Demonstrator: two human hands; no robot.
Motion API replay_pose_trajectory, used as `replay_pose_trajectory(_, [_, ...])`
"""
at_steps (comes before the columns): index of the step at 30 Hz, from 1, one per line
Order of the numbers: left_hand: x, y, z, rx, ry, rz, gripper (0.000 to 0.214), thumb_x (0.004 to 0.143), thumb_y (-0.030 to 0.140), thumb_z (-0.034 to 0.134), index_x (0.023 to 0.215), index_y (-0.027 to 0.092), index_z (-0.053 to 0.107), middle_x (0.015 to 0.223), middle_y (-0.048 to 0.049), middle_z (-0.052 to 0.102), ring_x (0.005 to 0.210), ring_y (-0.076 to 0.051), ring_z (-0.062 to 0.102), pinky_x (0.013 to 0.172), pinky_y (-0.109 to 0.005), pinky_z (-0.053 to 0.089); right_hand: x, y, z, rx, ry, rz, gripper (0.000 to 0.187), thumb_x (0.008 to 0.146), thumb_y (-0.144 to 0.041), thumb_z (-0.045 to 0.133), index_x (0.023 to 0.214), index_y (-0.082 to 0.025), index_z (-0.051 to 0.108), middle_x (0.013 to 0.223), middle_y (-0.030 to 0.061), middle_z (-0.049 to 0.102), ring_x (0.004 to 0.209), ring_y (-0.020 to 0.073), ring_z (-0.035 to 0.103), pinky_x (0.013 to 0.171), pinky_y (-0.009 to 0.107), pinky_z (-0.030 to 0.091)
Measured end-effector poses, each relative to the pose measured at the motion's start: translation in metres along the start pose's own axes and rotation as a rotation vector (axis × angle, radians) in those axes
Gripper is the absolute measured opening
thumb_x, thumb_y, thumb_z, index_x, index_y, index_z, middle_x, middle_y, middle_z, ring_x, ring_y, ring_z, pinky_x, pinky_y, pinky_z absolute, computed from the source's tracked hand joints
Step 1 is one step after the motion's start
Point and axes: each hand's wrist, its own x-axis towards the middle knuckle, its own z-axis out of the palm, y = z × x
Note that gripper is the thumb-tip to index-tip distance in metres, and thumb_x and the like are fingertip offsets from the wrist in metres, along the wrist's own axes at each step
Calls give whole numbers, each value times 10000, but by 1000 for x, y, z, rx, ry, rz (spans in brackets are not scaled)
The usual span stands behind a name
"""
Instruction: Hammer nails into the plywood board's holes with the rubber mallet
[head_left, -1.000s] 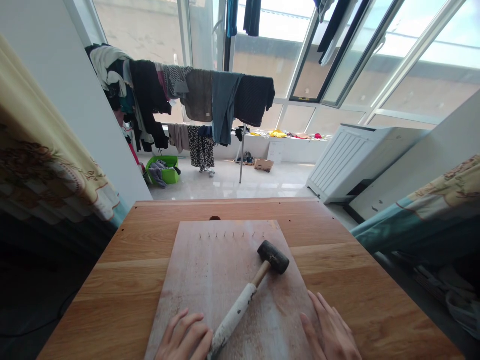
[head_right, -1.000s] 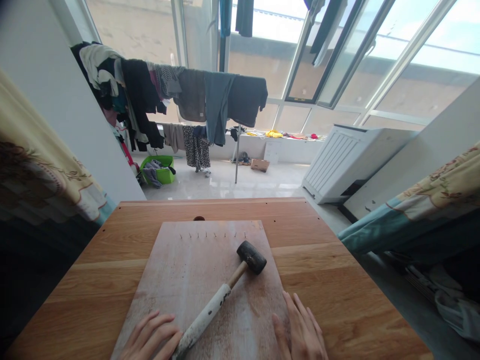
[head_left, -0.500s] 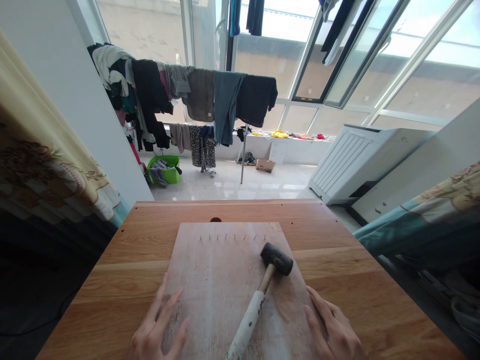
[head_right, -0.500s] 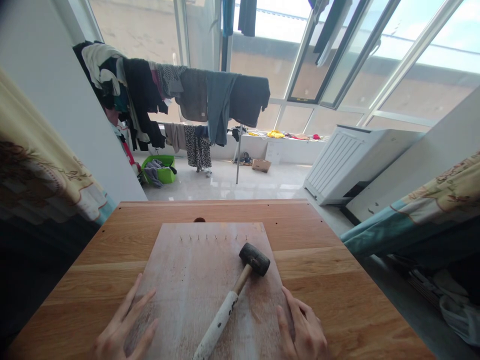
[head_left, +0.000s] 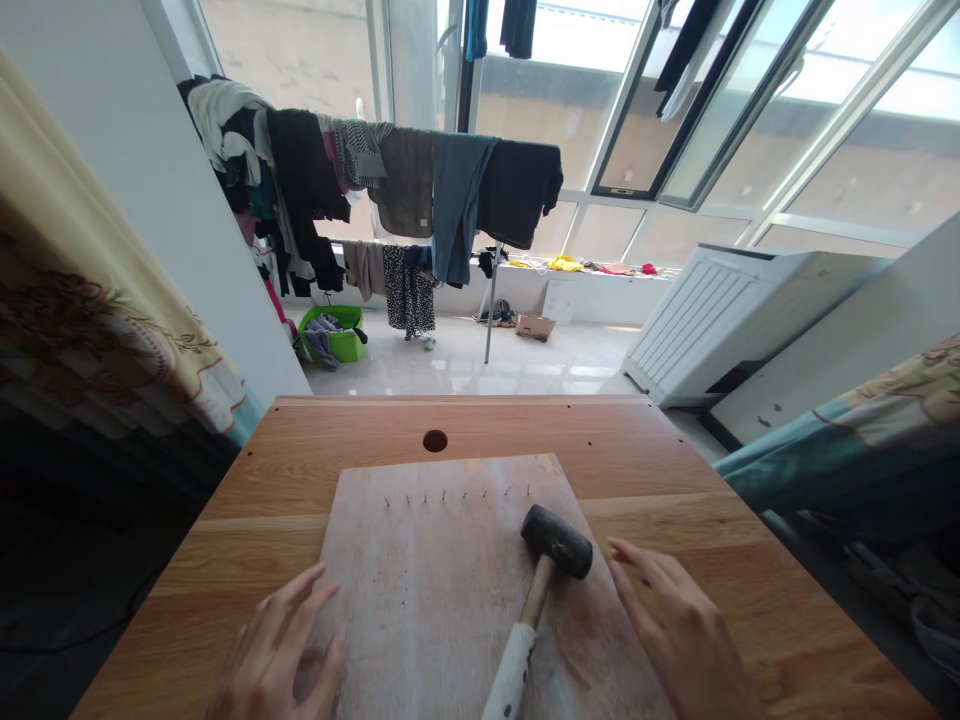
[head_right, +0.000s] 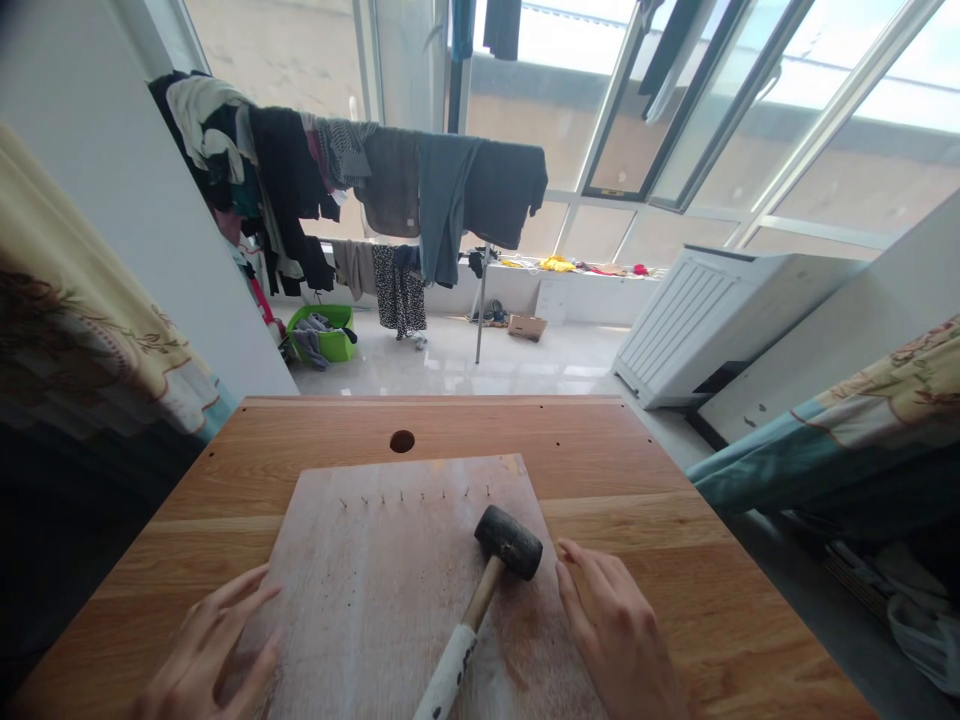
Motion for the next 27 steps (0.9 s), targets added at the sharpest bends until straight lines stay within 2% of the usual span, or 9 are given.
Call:
replay_pose_trajectory(2, [31,3,8,-103,-18,-63,298,960,384,551,1200,254,671,1188,-64,722,926,-220,749,753,-305,628,40,-24,-2,62,-61,48,410,1026,-442,419,1117,-192,732,1056,112,777,909,248,756,835,367,613])
replay_pose_trajectory(3, [47,4,13,-165,-48,-114,306,962,382,548,1209,239,660,1142,-63,722,825,-197,738,701,-292,618,60,-34,-2,70,-115,38,387,1028,-400,426,1122,-179,730,1023,103,772,841,226,750,784,342,610])
replay_pose_trajectory(5, [74,6,24,-266,-115,-203,305,941,375,568,1183,219,670,978,-39,723,655,-168,683,647,-293,596,96,-51,3,74,-212,-1,281,1019,-292,494,1107,-178,734,991,74,764,831,189,732,784,301,589])
replay_pose_trajectory(7, [96,6,35,-370,-198,-260,296,906,369,608,1132,201,699,938,-42,732,618,-163,664,637,-293,581,124,-64,10,56,-338,-46,172,996,-222,591,1066,-174,740,975,52,760,861,171,722,849,304,577])
replay_pose_trajectory(9, [110,4,44,-451,-255,-282,241,867,347,640,1034,202,736,890,-44,753,655,-183,684,668,-304,575,142,-74,18,14,-469,-74,138,993,-260,657,1068,-166,726,1015,47,751,914,183,719,884,365,585])
replay_pose_trajectory(13, [119,1,51,-555,-266,-309,138,840,319,651,861,236,760,864,-32,790,801,-231,734,782,-330,570,151,-84,30,-81,-636,-88,325,1002,-371,671,1277,-199,647,1293,84,674,1058,229,697,896,443,602])
replay_pose_trajectory(18, [121,-1,51,-562,-186,-364,151,822,366,694,891,247,757,801,-17,777,766,-232,721,773,-328,547,147,-84,31,-131,-661,-124,327,1002,-364,669,1284,-198,646,1305,87,669,1084,238,690,919,455,593])
replay_pose_trajectory(24, [131,6,51,-551,-414,-187,165,825,330,669,918,248,778,835,-29,771,734,-216,690,750,-306,523,148,-96,32,-162,-726,-173,332,1002,-363,670,1290,-199,643,1310,88,667,1084,238,690,917,454,595])
replay_pose_trajectory(27, [133,8,55,-516,-442,-119,190,891,328,616,849,240,779,859,-42,758,767,-212,691,767,-294,505,147,-103,33,-182,-738,-185,332,1004,-365,666,1294,-204,641,1316,89,664,1082,236,689,916,450,595])
